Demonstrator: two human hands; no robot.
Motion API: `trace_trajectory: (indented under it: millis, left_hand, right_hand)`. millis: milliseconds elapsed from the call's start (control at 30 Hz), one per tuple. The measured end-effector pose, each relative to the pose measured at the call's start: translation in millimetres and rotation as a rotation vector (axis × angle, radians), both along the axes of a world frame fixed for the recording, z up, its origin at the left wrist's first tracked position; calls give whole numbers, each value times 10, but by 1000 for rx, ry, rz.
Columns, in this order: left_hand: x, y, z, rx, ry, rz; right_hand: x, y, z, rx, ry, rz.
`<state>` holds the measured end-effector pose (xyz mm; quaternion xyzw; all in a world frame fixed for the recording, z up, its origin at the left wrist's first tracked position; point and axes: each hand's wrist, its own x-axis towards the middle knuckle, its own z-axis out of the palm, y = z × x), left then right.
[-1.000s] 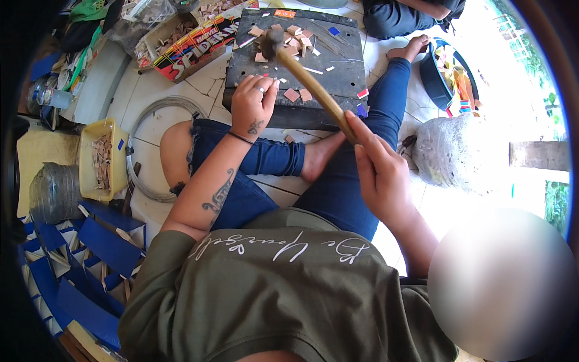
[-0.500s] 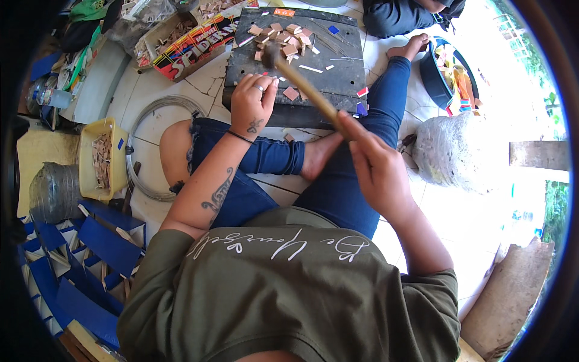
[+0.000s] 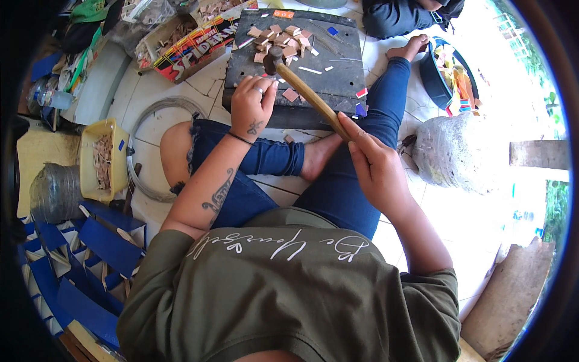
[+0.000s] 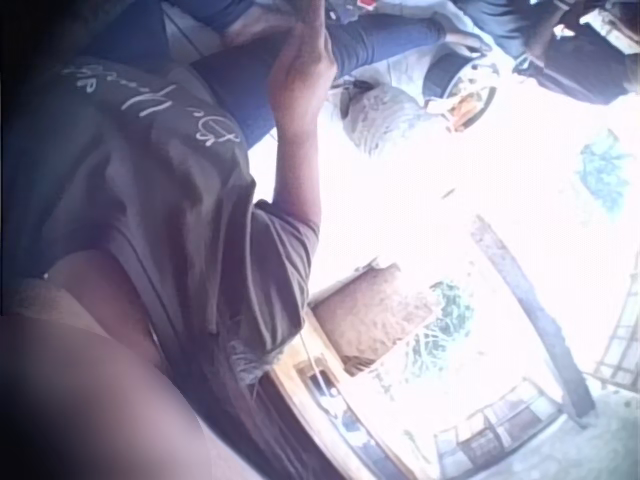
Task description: The person sits on the floor and repeatedly uses a hammer to strike small wooden blocks placed on a dark work surface. They pick up blocks, position them, and strike them one at a time, occasionally pausing to adjust the pieces or clear debris.
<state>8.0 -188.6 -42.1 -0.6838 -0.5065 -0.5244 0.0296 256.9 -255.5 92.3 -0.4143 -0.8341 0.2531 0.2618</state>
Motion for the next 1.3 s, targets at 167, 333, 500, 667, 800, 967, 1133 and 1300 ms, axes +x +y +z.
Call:
trace_trajectory:
  millis: [167, 333, 500, 667, 800, 967, 1133, 1300]
  left_hand:
    - [-6, 2, -8, 2, 5, -4]
    - [-10, 11, -8, 5, 14, -10]
    - [-2, 4, -4, -1, 11, -10]
    - [4, -16, 5, -13, -7, -1]
    - [-3, -7, 8, -6, 0, -9]
    - [1, 8, -3, -7, 11, -5]
    - [-3, -28, 91, -37, -58, -11]
    - [-347, -113, 144, -223, -283, -3]
  right_hand:
    - [32, -48, 15, -105, 8, -93]
    - [41, -35, 7, -159, 6, -129]
    - [41, -26, -52, -121, -36, -93]
    - [47, -32, -57, -85, -59, -55]
    - [60, -30, -19, -182, -10, -119]
    - [62, 8, -26, -188, -34, -72]
    - [171, 356, -80, -244, 101, -252]
    - [148, 1292, -465, 308, -224, -426]
